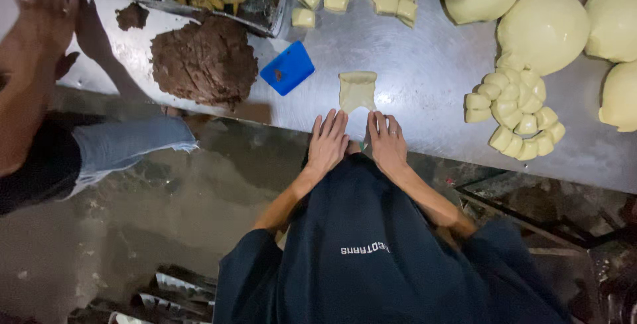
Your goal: The person flattens pieces of dough by hand, adds a chocolate-like filling from a metal tray, rolls the dough into small logs, and places them into paper baking molds on a tray.
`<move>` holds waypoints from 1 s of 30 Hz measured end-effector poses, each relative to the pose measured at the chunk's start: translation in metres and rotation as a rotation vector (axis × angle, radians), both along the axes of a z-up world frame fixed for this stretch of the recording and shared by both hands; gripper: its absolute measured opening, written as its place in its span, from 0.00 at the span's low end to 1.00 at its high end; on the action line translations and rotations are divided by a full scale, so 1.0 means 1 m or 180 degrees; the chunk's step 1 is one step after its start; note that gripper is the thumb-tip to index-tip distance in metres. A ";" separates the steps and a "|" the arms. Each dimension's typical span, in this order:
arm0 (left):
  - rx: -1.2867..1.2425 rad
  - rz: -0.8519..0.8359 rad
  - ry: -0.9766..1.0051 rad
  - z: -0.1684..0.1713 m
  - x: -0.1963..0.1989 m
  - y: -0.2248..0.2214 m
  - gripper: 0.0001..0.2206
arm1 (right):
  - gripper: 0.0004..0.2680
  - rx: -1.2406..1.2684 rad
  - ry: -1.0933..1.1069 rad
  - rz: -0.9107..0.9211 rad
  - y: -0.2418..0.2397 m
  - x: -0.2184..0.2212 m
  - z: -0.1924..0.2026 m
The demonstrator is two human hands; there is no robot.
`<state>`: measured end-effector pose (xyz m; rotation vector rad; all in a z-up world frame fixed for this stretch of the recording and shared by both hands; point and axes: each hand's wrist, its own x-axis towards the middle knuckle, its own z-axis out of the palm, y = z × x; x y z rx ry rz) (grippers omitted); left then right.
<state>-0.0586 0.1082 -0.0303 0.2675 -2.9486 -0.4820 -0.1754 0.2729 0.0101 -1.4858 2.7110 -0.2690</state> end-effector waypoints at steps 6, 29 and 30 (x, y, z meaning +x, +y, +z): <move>0.1465 0.0636 -0.0591 0.037 -0.028 -0.034 0.13 | 0.19 -0.0485 -0.0852 -0.0406 -0.025 -0.029 0.026; 0.0712 0.0023 0.0537 -0.023 -0.071 -0.012 0.15 | 0.10 -0.1852 -0.0768 -0.0136 -0.049 -0.042 -0.024; 0.0665 0.0036 0.0348 -0.022 -0.067 -0.009 0.16 | 0.11 -0.1823 -0.0740 0.0022 -0.045 -0.041 -0.025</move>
